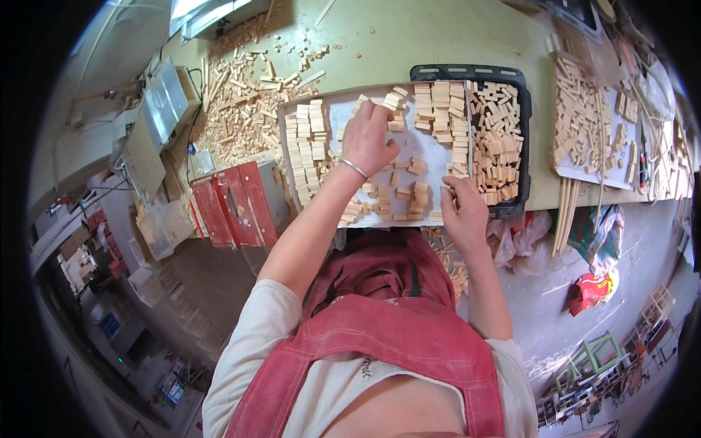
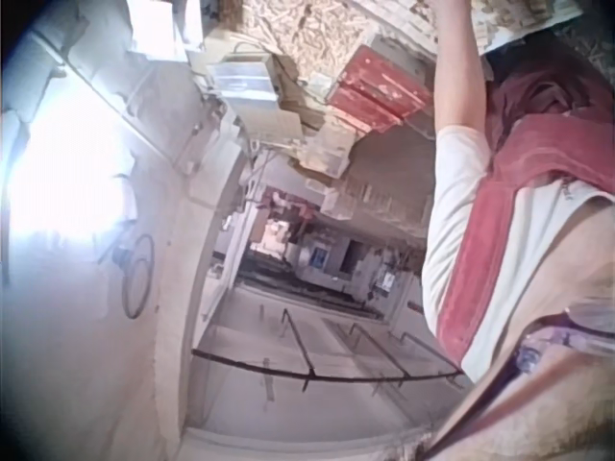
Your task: The person repeatedly picks up small wooden blocks from a tray and cuts them into smaller pieces using a red manual wood-cutting device. The cut pieces fall into a clear plastic bin below the cutter. The person continues this process throughout the clip.
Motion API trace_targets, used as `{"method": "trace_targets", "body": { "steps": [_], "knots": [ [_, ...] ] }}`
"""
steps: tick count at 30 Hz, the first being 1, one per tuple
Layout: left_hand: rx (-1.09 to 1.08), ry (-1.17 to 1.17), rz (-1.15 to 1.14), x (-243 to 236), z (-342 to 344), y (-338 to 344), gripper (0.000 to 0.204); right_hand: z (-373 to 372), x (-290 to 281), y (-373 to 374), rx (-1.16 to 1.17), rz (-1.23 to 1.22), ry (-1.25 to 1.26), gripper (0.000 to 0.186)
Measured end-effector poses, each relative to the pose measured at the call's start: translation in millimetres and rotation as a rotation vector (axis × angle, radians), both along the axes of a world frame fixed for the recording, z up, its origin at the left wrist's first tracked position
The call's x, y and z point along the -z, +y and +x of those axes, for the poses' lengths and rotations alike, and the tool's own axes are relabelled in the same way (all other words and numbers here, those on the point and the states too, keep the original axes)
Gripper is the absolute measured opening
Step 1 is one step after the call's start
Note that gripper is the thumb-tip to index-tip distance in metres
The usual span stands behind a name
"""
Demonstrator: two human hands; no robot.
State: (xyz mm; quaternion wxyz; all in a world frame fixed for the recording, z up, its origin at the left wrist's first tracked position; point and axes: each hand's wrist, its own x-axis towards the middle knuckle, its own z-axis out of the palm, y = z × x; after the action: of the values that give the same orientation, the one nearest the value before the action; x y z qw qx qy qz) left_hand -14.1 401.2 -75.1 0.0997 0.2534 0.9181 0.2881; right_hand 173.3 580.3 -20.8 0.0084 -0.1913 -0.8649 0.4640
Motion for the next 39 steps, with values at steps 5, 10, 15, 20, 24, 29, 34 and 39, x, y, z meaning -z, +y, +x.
{"method": "trace_targets", "body": {
  "steps": [5,10,15,20,24,29,34,39],
  "knots": [
    [-0.095,0.053,-0.014,-6,-2,-14,0.044,2,-1,-13,-0.024,0.024,0.055,0.020],
    [-0.015,0.082,0.041,-2,-28,-11,0.046,5,-5,-18,-0.039,0.012,0.013,0.020],
    [0.050,0.091,0.024,9,-44,1,0.041,14,0,-18,-0.013,0.015,0.005,0.019],
    [0.083,0.093,-0.061,17,-48,7,0.037,18,4,-15,0.005,-0.009,-0.032,0.020],
    [0.104,0.124,-0.063,23,-51,10,0.038,18,4,-13,0.007,-0.020,-0.031,0.020],
    [0.145,0.126,-0.152,20,-55,18,0.034,20,4,-11,0.018,-0.016,-0.042,0.020],
    [0.140,0.173,-0.088,6,-52,16,0.034,28,6,-11,0.032,-0.023,-0.041,0.019],
    [0.132,0.132,0.168,-35,0,-1,0.033,35,3,-17,0.019,0.004,0.005,0.020]
  ]
}}
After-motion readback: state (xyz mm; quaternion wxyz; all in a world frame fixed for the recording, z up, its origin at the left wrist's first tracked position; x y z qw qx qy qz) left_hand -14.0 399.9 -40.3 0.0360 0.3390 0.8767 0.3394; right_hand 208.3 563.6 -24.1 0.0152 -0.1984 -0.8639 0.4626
